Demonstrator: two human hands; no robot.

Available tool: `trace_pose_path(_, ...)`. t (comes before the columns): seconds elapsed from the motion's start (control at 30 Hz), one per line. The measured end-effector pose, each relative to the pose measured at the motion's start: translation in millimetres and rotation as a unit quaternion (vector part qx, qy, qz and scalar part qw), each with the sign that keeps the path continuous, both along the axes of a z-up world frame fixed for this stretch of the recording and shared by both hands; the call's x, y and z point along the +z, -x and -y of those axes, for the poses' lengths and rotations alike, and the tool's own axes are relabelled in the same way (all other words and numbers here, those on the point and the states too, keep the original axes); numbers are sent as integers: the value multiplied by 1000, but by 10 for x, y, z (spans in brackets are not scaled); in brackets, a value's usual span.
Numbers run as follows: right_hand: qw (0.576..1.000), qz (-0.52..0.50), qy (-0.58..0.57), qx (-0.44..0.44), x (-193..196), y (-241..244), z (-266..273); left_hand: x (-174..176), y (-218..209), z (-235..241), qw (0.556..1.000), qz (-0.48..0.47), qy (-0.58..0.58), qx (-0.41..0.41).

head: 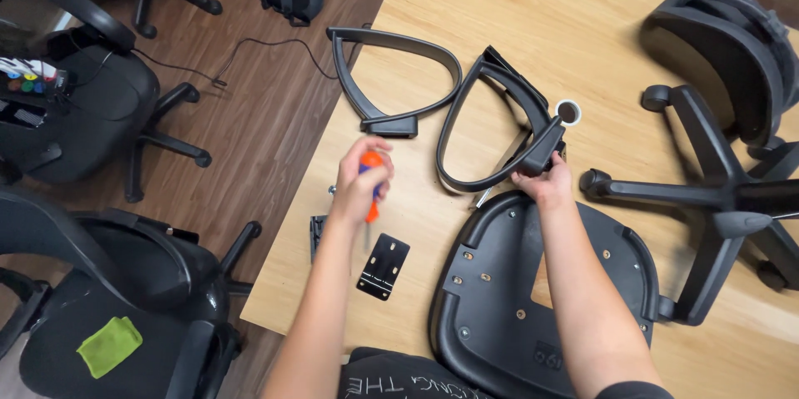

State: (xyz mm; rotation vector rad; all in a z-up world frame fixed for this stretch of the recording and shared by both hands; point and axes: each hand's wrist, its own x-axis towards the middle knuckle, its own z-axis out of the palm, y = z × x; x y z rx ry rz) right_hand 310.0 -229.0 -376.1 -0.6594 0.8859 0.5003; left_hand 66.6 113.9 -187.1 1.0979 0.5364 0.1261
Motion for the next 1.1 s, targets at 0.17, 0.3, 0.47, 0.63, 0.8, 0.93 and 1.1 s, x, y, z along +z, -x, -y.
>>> trace_pose_path(0.17,1000,11,11,2,-3,41,22,-325,-618,-445,910,-118,-396,-28)
trace_pose_path(0.3,999,3,26,29,-35,89,41,-524,-1009,-518,839,-171,-507,-93)
trace_pose_path(0.47,999,5,19,36,-206,122,48,-546,-1241,-467,781,-206,-557,-194)
trace_pose_path(0.63,1000,2,-4,-10,-84,213,-11,-968,-1386,-530,726,-194,-609,-252)
trace_pose_path(0.8,1000,-7,-16,-17,219,317,-75,-1294,-1506,-577,673,-228,-638,-297)
trace_pose_path(0.93,1000,-9,-2,11,395,363,-93,-1524,-1564,-553,655,-226,-651,-310)
trace_pose_path(1.1,992,18,50,113,480,421,-33,-1651,-1600,-528,633,-201,-683,-304)
